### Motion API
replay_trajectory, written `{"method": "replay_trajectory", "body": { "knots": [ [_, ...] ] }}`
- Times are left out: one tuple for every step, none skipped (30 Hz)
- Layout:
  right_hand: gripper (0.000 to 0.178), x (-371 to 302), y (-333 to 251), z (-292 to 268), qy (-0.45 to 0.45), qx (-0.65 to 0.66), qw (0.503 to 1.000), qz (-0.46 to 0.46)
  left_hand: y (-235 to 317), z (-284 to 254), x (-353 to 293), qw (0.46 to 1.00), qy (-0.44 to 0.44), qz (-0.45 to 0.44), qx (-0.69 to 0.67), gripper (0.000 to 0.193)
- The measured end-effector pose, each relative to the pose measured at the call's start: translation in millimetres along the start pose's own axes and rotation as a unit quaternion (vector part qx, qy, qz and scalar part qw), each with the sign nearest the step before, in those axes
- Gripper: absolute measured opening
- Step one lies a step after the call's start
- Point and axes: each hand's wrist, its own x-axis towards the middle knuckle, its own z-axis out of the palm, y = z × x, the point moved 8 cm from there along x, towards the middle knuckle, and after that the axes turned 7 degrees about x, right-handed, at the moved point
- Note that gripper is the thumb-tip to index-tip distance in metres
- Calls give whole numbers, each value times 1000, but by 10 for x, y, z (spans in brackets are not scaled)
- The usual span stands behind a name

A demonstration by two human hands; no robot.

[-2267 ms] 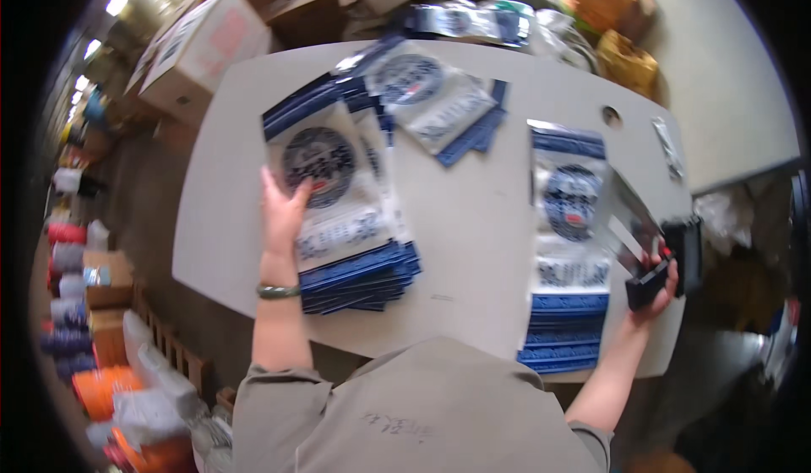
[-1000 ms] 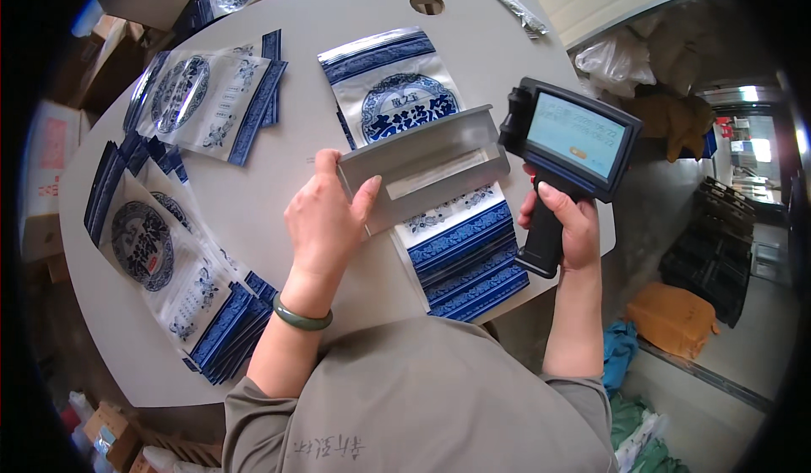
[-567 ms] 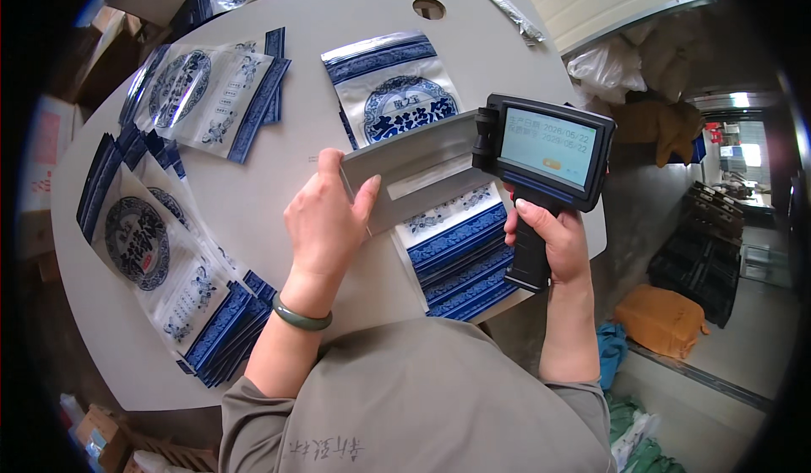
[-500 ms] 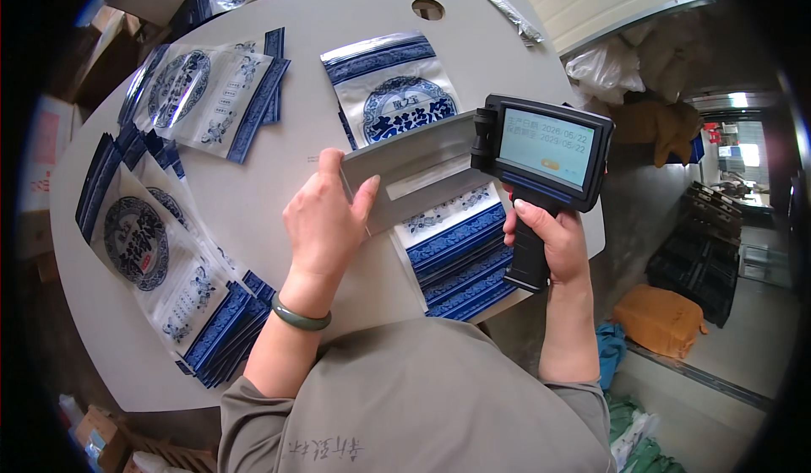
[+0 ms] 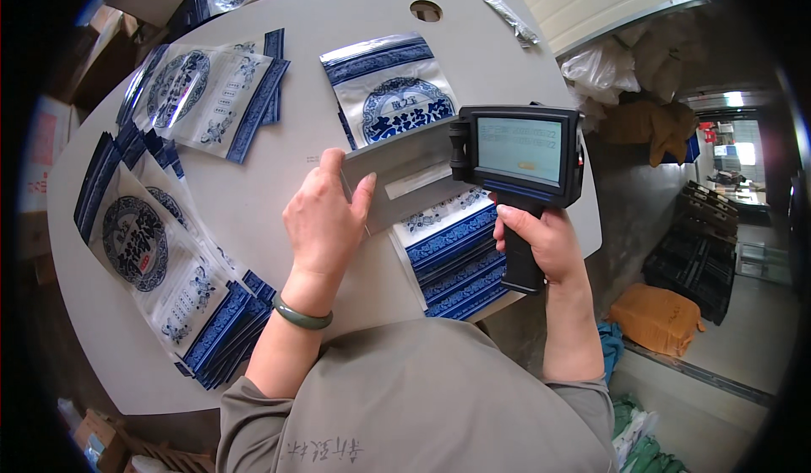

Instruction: Printing labels onto plastic packaging bags using a hand-held inkjet printer and a metal guide.

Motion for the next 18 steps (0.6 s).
{"method": "replay_trajectory", "body": {
  "knots": [
    [23,7,7,32,-8,-8,1000,9,5,-9,-1,1000,5,4,6,37],
    [23,7,2,55,-8,-10,1000,9,4,-11,1,1000,5,3,5,37],
    [22,5,3,73,-4,-22,1000,12,7,-6,5,1000,2,2,9,37],
    [21,3,7,92,1,-34,999,15,7,1,5,1000,-2,1,13,36],
    [21,4,6,117,0,-36,999,15,5,4,3,1000,-1,0,12,36],
    [20,5,7,155,-8,-56,998,16,9,5,0,1000,2,3,14,36],
    [20,8,6,197,-18,-76,997,16,7,5,-1,1000,5,5,16,37],
    [20,3,-10,232,-19,-78,997,16,-8,12,-2,1000,6,4,14,37],
    [20,-11,-16,286,-28,-95,995,26,-10,14,-3,1000,11,10,16,37],
    [21,-25,-11,340,-37,-112,992,36,-12,15,-7,1000,16,16,18,38],
    [21,-38,-4,392,-38,-115,992,36,-25,19,-12,1000,18,14,16,38],
    [21,-54,16,453,-41,-109,992,40,-29,21,-17,1000,19,16,15,37],
    [22,-63,30,495,-41,-104,993,43,-24,25,-18,1000,20,19,13,36],
    [26,-64,54,522,-45,-127,989,55,-25,24,-17,1000,21,19,10,36],
    [26,-62,67,546,-44,-129,989,54,-15,24,-16,999,21,24,7,34],
    [28,-62,104,574,-47,-141,987,65,-9,21,-15,999,22,29,5,33],
    [29,-67,139,604,-50,-153,984,76,-14,23,-15,999,23,28,3,33],
    [30,-75,140,649,-53,-129,988,71,-19,30,-17,999,23,28,3,31]
  ]
}}
